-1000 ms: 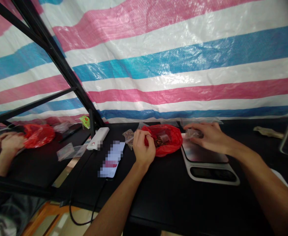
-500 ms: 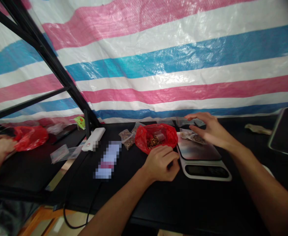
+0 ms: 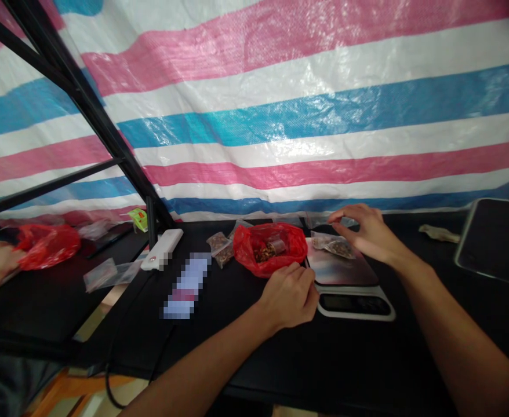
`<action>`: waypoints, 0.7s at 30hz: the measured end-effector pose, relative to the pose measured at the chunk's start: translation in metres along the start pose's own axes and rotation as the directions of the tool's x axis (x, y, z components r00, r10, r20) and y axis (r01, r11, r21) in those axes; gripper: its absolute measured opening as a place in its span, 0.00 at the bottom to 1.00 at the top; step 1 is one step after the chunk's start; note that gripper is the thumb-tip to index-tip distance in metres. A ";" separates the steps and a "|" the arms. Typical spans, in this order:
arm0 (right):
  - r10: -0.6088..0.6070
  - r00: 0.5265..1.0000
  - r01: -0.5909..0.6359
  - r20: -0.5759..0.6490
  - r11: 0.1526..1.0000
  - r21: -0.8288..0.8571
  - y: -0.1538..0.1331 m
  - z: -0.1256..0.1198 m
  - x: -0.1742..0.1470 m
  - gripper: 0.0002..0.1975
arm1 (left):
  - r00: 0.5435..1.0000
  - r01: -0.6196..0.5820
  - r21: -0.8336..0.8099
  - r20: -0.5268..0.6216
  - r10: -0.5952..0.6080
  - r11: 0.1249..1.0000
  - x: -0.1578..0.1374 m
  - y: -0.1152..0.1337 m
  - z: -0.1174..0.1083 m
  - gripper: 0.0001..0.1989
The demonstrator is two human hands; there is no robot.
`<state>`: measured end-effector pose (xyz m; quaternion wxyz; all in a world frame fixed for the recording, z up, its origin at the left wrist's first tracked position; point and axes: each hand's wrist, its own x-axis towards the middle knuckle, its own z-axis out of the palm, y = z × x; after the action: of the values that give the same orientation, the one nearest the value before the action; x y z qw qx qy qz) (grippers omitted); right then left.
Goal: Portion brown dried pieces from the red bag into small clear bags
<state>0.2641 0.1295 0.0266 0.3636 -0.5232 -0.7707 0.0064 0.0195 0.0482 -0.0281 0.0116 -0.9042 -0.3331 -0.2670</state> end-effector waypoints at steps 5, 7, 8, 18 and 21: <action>0.032 0.998 -0.035 0.061 0.999 0.036 0.001 -0.005 0.000 0.10 | 0.999 -0.041 -0.004 -0.003 0.041 0.999 0.000 -0.001 0.003 0.05; 0.031 0.991 -0.047 0.129 0.992 0.117 0.001 -0.011 -0.001 0.11 | 0.997 -0.065 0.006 -0.030 0.065 0.998 0.000 -0.001 0.004 0.04; 0.027 0.984 -0.056 0.175 0.985 0.164 0.001 -0.013 -0.002 0.12 | 0.995 -0.081 0.015 -0.051 0.082 0.997 0.000 -0.001 0.005 0.04; 0.150 0.887 -0.156 0.437 0.987 -0.022 0.003 -0.004 -0.012 0.29 | 0.906 -0.170 -0.069 -0.403 0.128 0.983 -0.001 0.002 -0.013 0.05; 0.131 0.886 -0.141 0.444 0.990 -0.011 0.006 -0.003 -0.012 0.30 | 0.864 -0.144 -0.132 -0.499 0.060 0.981 -0.001 -0.005 -0.028 0.07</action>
<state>0.2730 0.1216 0.0199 0.1825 -0.5568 -0.7945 0.1594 0.0030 0.0457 -0.0057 0.0353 -0.8203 -0.2475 -0.5144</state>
